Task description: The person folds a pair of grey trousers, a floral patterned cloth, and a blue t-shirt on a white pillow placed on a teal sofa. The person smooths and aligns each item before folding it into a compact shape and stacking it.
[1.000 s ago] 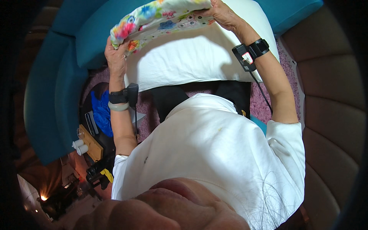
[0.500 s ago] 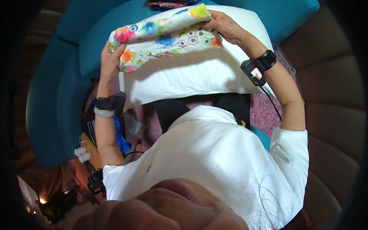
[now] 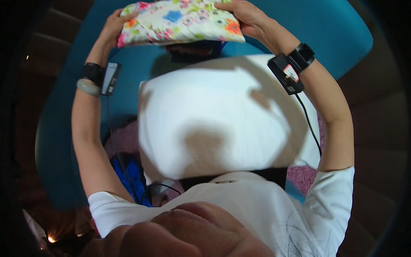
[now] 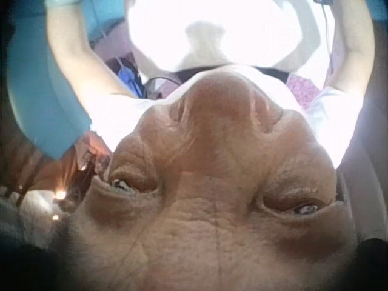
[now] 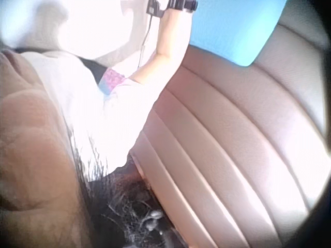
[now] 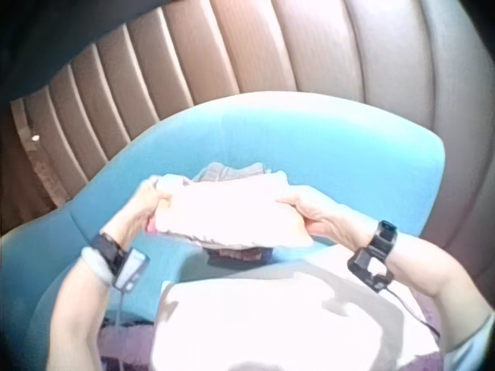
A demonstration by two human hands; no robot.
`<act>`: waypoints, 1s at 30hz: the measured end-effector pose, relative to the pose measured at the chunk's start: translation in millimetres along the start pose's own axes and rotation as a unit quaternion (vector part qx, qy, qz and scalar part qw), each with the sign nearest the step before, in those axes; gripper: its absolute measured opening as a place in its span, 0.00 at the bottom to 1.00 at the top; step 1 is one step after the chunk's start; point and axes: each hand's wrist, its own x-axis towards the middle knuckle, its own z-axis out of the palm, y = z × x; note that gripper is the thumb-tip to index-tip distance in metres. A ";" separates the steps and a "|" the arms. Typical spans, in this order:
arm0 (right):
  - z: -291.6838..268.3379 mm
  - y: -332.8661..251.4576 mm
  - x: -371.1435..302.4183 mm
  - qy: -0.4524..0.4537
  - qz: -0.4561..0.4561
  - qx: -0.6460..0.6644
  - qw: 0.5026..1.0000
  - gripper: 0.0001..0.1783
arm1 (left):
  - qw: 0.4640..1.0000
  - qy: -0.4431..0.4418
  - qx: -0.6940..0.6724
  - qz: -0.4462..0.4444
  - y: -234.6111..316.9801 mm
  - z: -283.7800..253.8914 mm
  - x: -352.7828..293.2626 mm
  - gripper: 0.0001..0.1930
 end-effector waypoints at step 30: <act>-65.8 39.4 29.5 0.282 -0.120 -0.183 0.934 0.23 | 0.902 0.269 0.237 0.240 -70.9 128.2 31.3 0.24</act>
